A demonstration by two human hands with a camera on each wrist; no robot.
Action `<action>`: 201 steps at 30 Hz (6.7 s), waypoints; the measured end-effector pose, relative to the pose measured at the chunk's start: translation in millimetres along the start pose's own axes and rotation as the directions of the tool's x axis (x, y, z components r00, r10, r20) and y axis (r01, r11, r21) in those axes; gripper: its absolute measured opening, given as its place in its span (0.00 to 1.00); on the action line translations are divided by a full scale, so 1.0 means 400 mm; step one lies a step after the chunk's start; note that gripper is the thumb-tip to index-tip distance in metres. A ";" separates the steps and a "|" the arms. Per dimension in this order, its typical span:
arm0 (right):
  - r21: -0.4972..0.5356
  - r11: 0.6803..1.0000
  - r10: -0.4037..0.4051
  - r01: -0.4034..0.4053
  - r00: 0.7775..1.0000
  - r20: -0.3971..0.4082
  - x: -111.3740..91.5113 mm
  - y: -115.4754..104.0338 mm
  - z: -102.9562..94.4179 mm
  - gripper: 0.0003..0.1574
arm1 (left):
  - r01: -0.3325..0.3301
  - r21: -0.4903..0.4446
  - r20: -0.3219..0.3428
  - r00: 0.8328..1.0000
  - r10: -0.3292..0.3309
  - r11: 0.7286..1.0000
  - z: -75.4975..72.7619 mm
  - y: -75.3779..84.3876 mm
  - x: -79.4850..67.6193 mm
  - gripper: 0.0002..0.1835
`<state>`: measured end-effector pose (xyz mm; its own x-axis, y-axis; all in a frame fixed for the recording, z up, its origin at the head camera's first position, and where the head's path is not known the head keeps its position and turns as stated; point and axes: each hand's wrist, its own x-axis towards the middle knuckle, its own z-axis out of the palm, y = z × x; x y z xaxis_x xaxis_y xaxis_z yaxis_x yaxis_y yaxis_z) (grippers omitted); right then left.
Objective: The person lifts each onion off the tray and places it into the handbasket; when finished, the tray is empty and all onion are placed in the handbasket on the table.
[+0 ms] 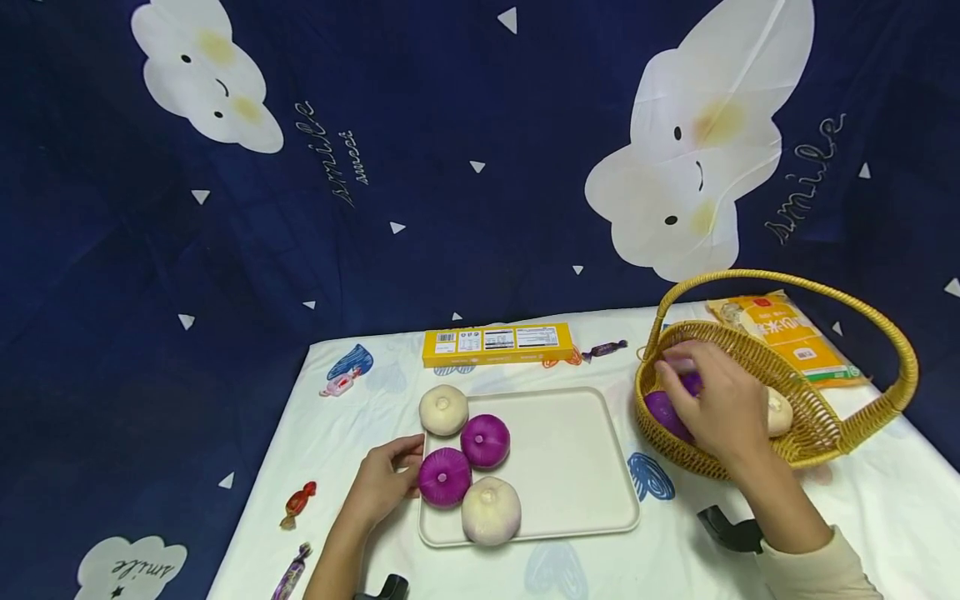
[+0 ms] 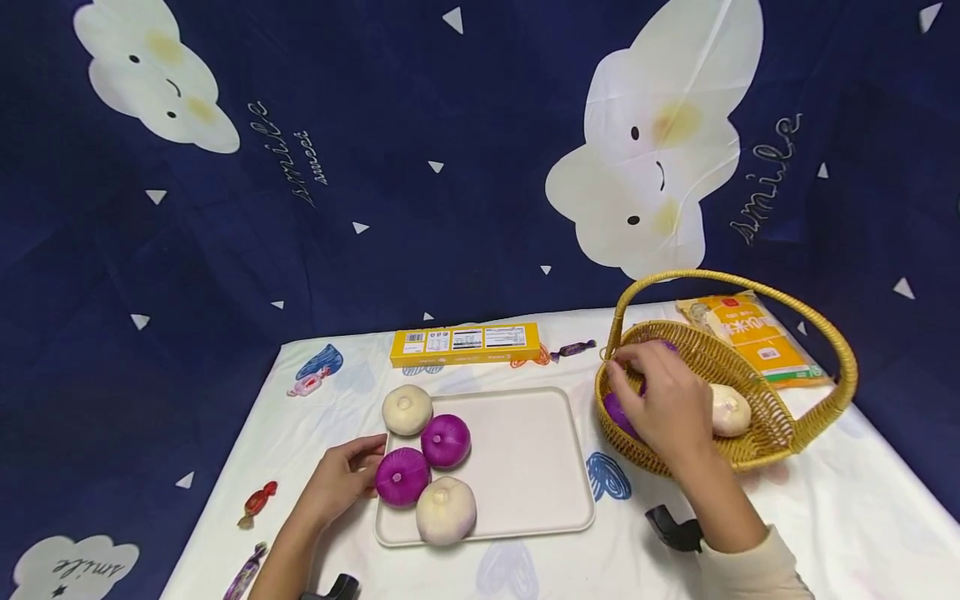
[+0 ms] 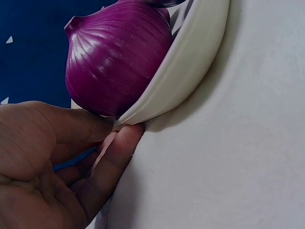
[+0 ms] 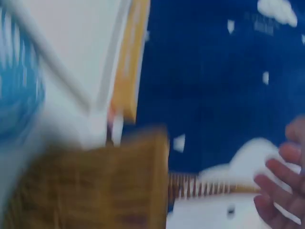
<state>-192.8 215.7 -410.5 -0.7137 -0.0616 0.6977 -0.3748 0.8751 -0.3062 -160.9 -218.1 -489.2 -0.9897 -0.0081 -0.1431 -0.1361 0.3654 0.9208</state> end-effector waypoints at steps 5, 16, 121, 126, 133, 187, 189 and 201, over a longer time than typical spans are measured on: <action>0.272 0.942 -0.253 0.198 0.950 0.185 -0.028 -0.104 0.065 0.18 | -0.006 0.007 0.008 1.000 0.006 1.000 -0.001 0.025 -0.009 0.20; 0.556 0.808 -0.479 0.194 0.766 0.429 -0.131 -0.284 0.198 0.34 | -0.002 0.004 -0.009 1.000 0.002 1.000 0.001 -0.043 0.023 0.20; -0.149 0.952 0.307 -0.269 0.806 0.505 -0.079 0.142 -0.107 0.44 | -0.001 0.026 0.013 1.000 0.001 1.000 -0.003 0.046 -0.021 0.20; -0.155 0.958 0.287 -0.241 0.791 0.541 -0.083 0.145 -0.109 0.43 | 0.009 0.021 0.004 1.000 -0.009 1.000 -0.002 0.045 -0.021 0.20; -0.155 0.961 0.275 -0.230 0.722 0.635 -0.099 0.164 -0.092 0.40 | 0.013 0.026 -0.010 1.000 -0.013 1.000 0.000 0.052 -0.024 0.20; 0.492 0.867 -0.429 0.072 0.610 0.667 -0.018 -0.286 0.384 0.43 | 0.001 -0.004 0.002 1.000 -0.001 1.000 -0.001 -0.036 0.020 0.20; 0.502 0.862 -0.435 0.073 0.616 0.657 -0.022 -0.287 0.387 0.41 | 0.002 -0.007 -0.001 1.000 -0.002 1.000 -0.001 -0.035 0.019 0.20; 0.578 0.816 -0.401 0.000 0.720 0.566 0.005 -0.269 0.342 0.27 | 0.008 -0.010 -0.004 1.000 -0.008 1.000 -0.005 -0.039 0.021 0.20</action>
<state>-234.9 55.8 -464.9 -0.6988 -0.6669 0.2585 -0.6479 0.4370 -0.6239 -167.4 -225.7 -503.9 -0.9887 -0.0146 -0.1490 -0.1444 0.3563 0.9231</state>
